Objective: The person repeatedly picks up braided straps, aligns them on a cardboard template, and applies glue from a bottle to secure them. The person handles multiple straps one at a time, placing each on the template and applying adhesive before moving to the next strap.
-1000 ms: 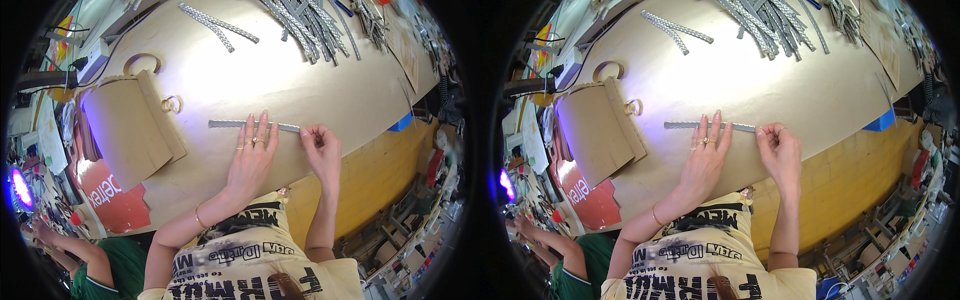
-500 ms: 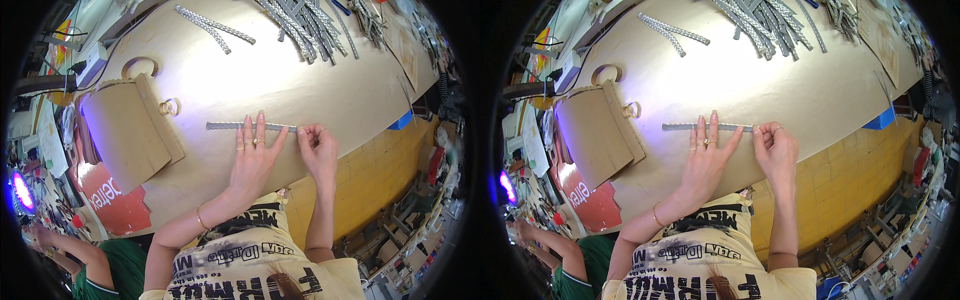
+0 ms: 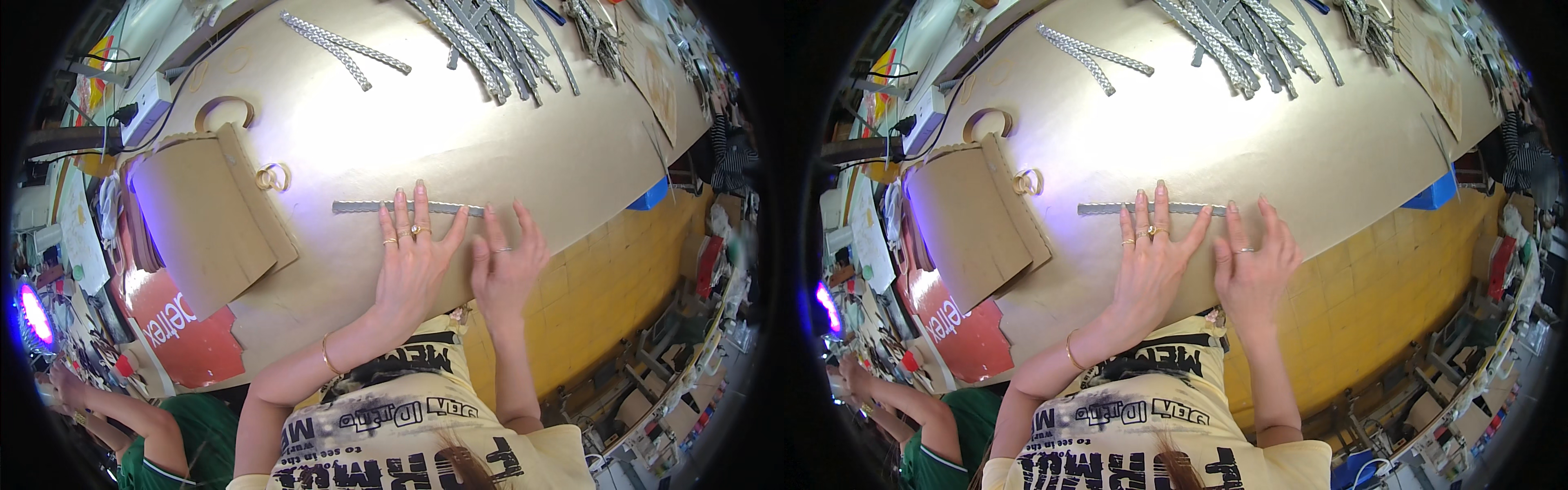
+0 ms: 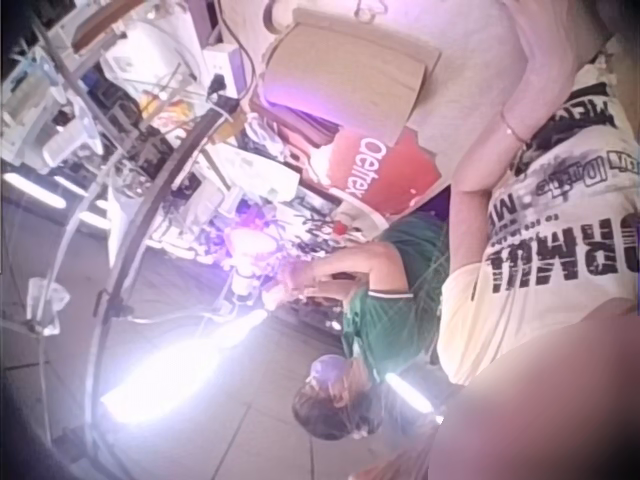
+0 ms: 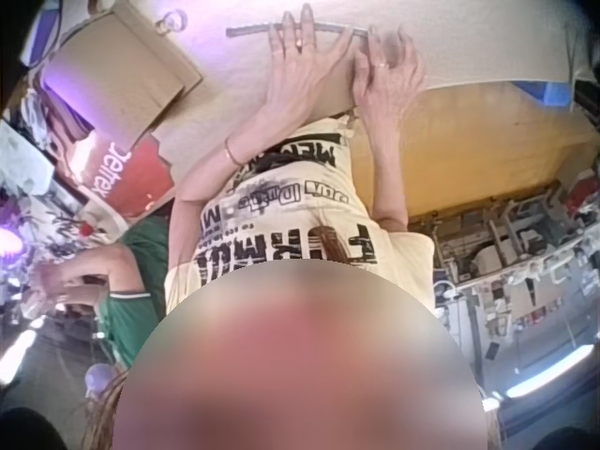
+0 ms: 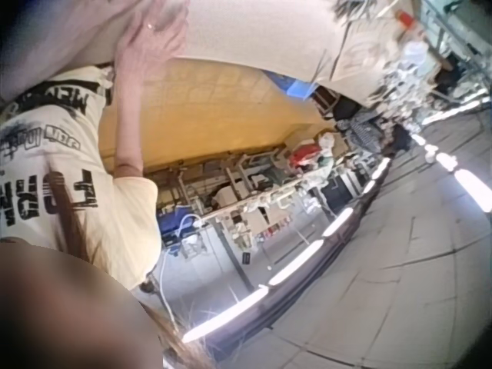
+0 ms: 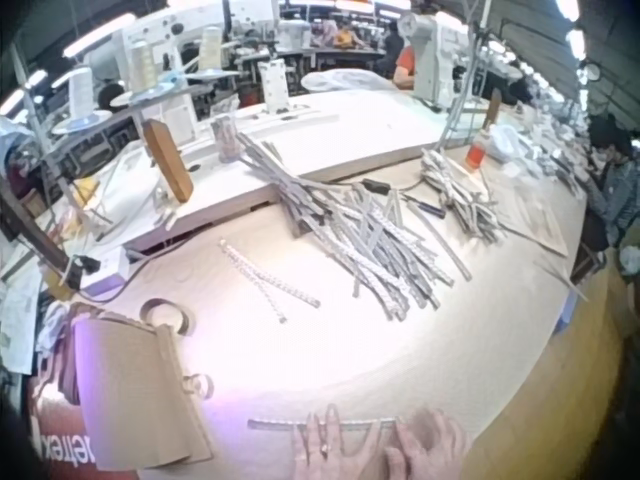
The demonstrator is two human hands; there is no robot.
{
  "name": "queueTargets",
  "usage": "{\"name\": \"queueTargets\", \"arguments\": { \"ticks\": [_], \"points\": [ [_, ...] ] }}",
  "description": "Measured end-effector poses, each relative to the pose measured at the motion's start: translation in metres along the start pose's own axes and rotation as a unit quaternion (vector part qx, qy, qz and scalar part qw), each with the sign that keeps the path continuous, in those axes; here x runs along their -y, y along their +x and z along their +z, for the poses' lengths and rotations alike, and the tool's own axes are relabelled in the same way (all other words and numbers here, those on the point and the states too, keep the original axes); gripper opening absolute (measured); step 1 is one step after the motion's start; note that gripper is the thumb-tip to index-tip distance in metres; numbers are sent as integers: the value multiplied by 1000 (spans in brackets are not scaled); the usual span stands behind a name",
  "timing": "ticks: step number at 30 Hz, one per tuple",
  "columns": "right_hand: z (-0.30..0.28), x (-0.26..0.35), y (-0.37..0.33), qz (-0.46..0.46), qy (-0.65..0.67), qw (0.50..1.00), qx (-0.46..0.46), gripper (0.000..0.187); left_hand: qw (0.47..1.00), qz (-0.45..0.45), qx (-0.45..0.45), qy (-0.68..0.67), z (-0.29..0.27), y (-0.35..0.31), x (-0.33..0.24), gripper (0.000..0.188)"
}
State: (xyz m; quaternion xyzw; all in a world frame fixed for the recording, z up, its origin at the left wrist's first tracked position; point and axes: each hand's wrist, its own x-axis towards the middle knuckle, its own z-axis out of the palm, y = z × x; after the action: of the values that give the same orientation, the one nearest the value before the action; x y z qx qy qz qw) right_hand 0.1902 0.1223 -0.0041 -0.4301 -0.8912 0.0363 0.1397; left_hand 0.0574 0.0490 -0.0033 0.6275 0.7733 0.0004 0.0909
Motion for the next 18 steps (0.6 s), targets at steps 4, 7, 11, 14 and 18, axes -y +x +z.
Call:
{"name": "queueTargets", "arguments": {
  "ticks": [4, 7, 11, 14, 18],
  "points": [
    [14, 6, -7, 66, 14, 997, 40, 39, 1000, -9, -19, 6, 2, -2, 2, 68],
    [15, 5, -7, 80, 4, 996, 30, 36, 996, -73, -5, -42, 1, -13, 14, 67],
    [16, 7, -6, 91, 29, 995, 15, 34, 976, -178, -37, -123, 2, -34, 48, 69],
    [17, 6, -7, 87, 37, 996, 5, 33, 974, -191, -59, -106, 6, -45, 62, 70],
    [21, 4, -9, 82, 38, 996, -16, 31, 975, -196, -54, -92, 12, -47, 64, 72]
  ]
}}
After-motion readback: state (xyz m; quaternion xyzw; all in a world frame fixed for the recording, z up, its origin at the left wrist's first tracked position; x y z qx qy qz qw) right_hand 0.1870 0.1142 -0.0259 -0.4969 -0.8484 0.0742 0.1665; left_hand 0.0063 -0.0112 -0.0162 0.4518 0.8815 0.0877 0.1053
